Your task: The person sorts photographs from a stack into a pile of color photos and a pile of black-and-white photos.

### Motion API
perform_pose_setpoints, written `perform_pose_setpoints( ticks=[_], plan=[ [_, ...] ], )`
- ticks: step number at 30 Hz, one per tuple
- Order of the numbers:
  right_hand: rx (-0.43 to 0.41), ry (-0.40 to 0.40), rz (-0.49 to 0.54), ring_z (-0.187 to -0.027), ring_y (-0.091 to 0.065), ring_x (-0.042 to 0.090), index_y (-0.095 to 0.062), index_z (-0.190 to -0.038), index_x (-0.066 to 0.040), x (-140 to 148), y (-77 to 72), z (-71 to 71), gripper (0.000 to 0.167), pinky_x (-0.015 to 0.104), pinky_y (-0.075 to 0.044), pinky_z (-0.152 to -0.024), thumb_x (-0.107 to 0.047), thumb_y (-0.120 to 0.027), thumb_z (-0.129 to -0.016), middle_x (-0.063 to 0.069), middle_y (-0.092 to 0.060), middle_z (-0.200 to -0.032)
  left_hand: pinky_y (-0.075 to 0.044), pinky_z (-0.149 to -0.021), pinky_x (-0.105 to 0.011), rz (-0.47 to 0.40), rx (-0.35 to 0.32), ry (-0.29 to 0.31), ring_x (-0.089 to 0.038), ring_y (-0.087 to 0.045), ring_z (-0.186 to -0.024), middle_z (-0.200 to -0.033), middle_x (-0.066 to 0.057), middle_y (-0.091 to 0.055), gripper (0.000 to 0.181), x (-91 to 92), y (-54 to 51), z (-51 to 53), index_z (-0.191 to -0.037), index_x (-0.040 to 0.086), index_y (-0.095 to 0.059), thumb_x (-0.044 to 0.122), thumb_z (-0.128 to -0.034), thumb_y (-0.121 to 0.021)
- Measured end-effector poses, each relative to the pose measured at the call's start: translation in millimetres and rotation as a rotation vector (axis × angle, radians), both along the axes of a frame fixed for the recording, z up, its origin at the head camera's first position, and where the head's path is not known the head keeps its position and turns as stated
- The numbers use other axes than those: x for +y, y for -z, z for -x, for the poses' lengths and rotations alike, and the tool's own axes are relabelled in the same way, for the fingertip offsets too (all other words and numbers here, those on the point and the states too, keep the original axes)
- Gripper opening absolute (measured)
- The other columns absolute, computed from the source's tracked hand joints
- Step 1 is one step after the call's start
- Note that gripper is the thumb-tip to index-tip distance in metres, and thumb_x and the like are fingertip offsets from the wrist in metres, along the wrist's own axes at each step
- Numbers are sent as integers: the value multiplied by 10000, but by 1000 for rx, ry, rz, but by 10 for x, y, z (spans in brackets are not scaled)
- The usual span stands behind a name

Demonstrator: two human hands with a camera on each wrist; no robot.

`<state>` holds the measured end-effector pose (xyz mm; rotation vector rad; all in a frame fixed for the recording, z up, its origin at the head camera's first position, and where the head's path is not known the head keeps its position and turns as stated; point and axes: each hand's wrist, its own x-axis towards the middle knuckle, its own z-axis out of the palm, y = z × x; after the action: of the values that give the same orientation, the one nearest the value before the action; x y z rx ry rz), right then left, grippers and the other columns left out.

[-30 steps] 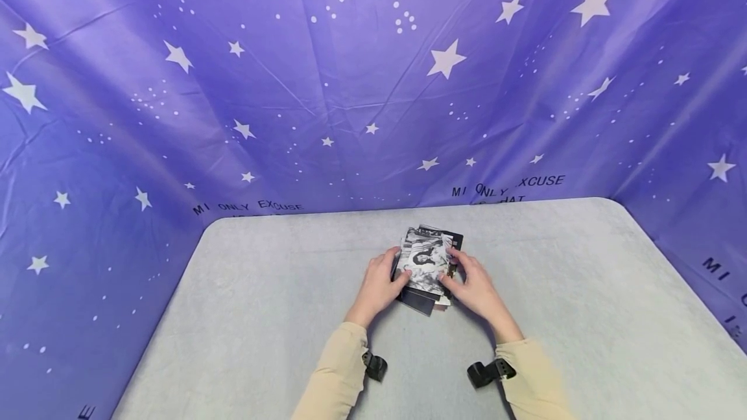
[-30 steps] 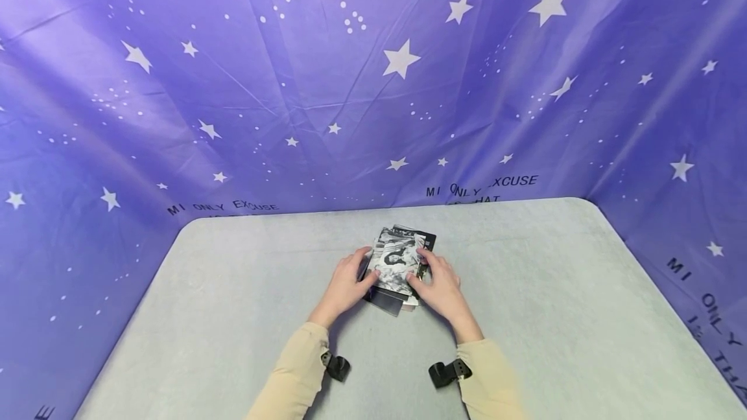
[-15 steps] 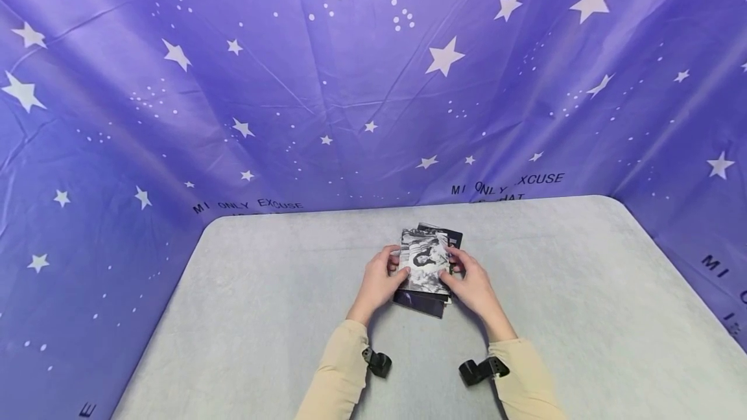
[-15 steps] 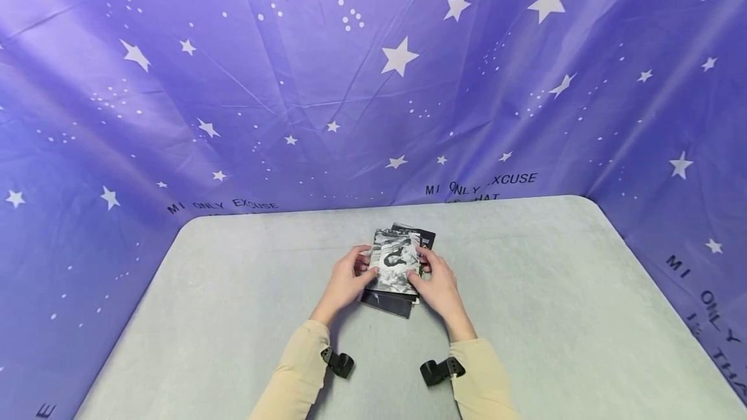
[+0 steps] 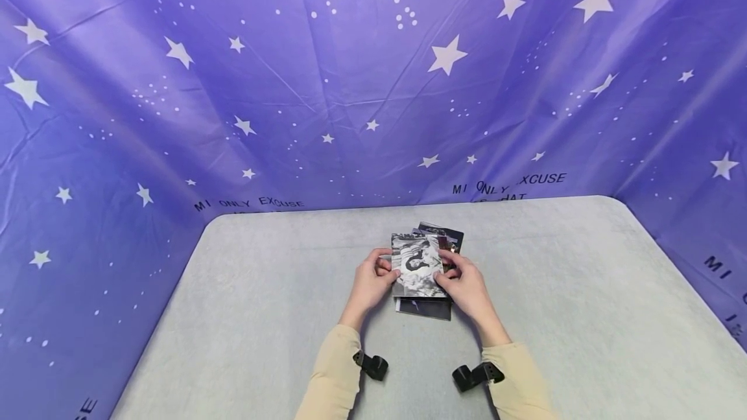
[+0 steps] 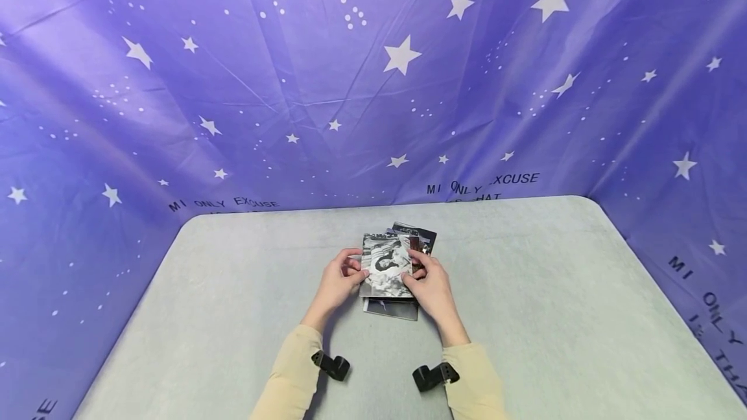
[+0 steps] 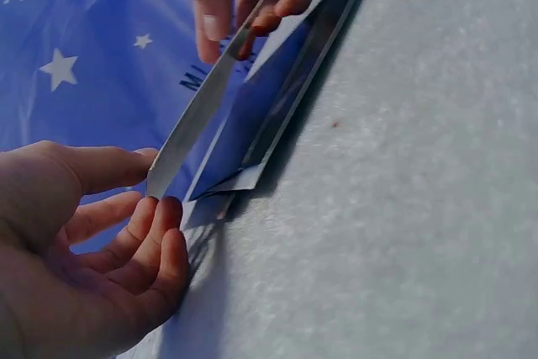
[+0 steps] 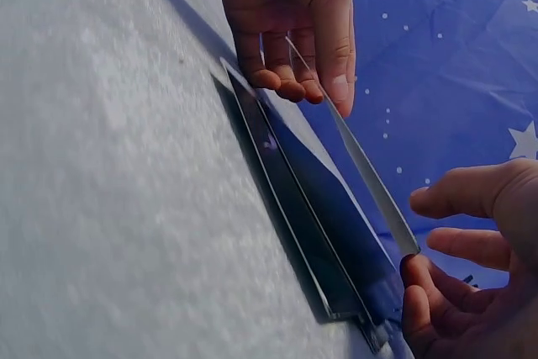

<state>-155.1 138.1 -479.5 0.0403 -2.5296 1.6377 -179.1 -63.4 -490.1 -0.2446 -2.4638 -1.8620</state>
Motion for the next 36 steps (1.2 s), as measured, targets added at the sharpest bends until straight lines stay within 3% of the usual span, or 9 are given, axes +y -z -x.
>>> perform_pose_setpoints(
  ticks=[8, 11, 15, 24, 26, 29, 36],
  plan=[
    [-6, -54, 156, -651, -500, 42, -601, -1212, 102, -198, -22, 22, 441, 116, -384, -551, 111, -678, -779, 212, -548, -1051, -433, -524, -174, -108, -97, 19, -77, -522, -644, -844, -124, -560, 424, -273, -53, -24, -1199, -70, -579, -86, -793, -698],
    [-6, -73, 163, -649, -499, 42, -611, -1208, 93, -305, -36, 28, 437, 121, -385, -546, 93, -689, -778, 184, -532, -1011, -406, -489, -191, -142, -124, 41, -96, -512, -636, -859, -166, -547, 435, -409, -73, -25, -1218, -105, -552, -110, -801, -677],
    [8, -88, 120, -632, -509, 40, -634, -1187, 70, -442, -23, 25, 428, 134, -396, -549, 82, -699, -765, 155, -547, -968, -391, -472, -201, -180, -155, 44, -92, -514, -620, -860, -136, -537, 450, -572, -100, -54, -1234, -92, -550, -115, -801, -671],
    [74, -127, -16, -637, -542, 53, -657, -1170, 41, -728, 32, -38, 440, 174, -457, -582, 45, -720, -734, 117, -580, -924, -354, -462, -185, -141, -152, 26, -75, -480, -583, -838, -85, -538, 460, -924, -57, -206, -1230, -47, -566, -111, -787, -673],
    [85, -139, -45, -649, -543, 59, -654, -1181, 36, -791, 35, -53, 451, 185, -468, -595, 31, -726, -736, 106, -578, -929, -367, -465, -192, -142, -177, 31, -81, -490, -589, -845, -102, -537, 468, -981, -143, -269, -1240, -70, -550, -126, -789, -660],
    [107, -153, -79, -650, -540, 59, -650, -1186, 37, -873, 51, -87, 467, 200, -479, -601, 24, -738, -728, 104, -578, -938, -388, -471, -197, -142, -210, 32, -83, -506, -601, -865, -112, -537, 488, -1067, -149, -319, -1267, -78, -533, -135, -796, -650],
    [123, -187, -102, -636, -518, 36, -643, -1179, 60, -1003, 88, -171, 472, 202, -463, -600, 22, -741, -719, 120, -583, -970, -411, -512, -196, -111, -206, 32, -77, -520, -617, -848, -85, -528, 486, -1213, -30, -408, -1267, -97, -525, -132, -798, -648]
  ],
)
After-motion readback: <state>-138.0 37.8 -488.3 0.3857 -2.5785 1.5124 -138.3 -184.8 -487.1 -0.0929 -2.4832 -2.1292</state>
